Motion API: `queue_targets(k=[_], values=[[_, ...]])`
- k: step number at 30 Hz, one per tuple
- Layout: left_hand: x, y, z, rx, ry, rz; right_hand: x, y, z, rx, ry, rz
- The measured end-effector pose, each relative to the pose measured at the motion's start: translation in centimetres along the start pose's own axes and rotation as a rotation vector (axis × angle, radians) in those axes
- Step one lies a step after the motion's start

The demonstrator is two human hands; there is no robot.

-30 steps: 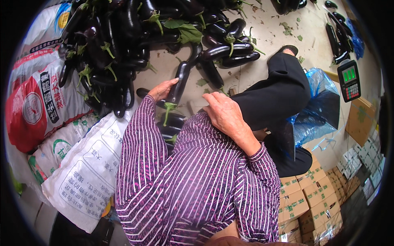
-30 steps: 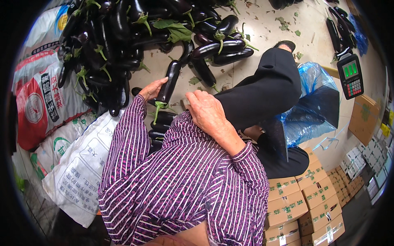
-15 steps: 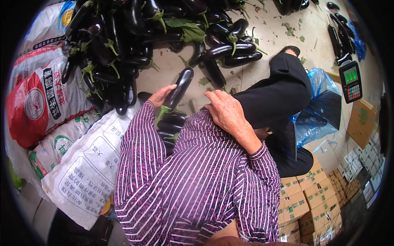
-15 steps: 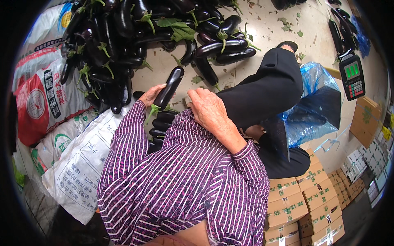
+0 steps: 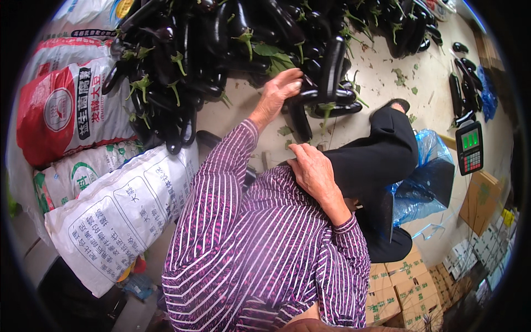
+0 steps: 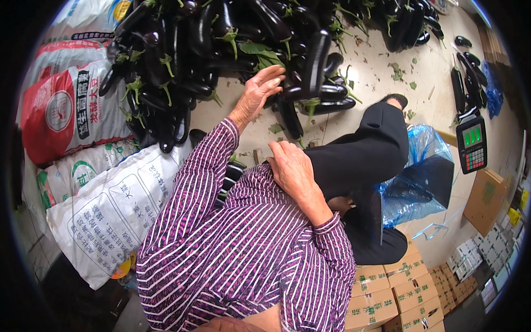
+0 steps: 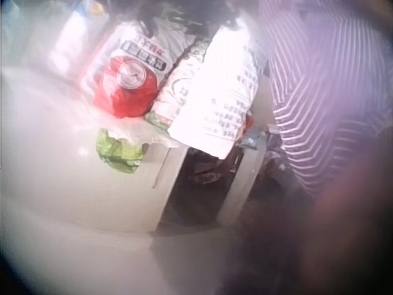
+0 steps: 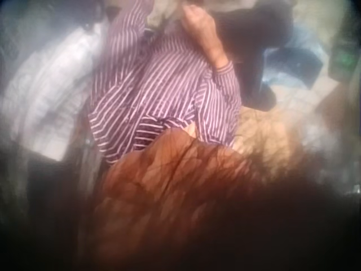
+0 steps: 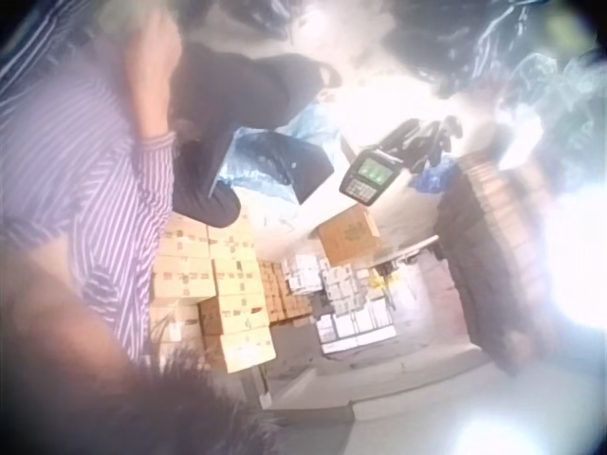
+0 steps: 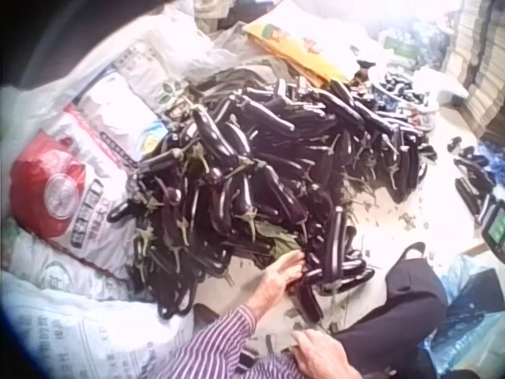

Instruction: The person selects eggplants from a large pile on the floor, places them into a cardboard box lined with a blue plastic bag, and then seals the box with tape. The person is sitting on the floor during the task.

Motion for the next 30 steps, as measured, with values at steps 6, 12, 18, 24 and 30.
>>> queue_targets(k=[6, 12, 18, 24, 30], values=[[31.2, -6.7, 8.7, 0.048, 0.189, -1.174, -0.2, 0.2, 1.1, 0.044, 0.033, 0.003], [33.4, -3.4, 8.6, 0.105, -0.188, -1.185, -0.2, 0.1, -0.2, -0.027, -0.052, 0.035], [35.0, -3.8, 9.9, 0.135, -0.248, -1.067, 0.0, 0.3, 0.3, -0.019, -0.03, 0.019], [14.2, -7.5, 11.2, 0.224, -0.454, -0.452, -0.4, 0.2, -0.1, -0.022, -0.042, 0.026], [2.6, -6.7, 8.5, 0.359, -0.089, -0.025, -0.4, 0.2, 0.3, -0.013, -0.042, 0.046]])
Point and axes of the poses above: each hand's wrist, its own y-axis towards the middle knuckle, its own x-axis out of the back of the hand, z = x × y, the point moved 8 cm from there along y, towards the middle knuckle, and after that the axes turned 8 degrees about -y, right-handed, at the moved point
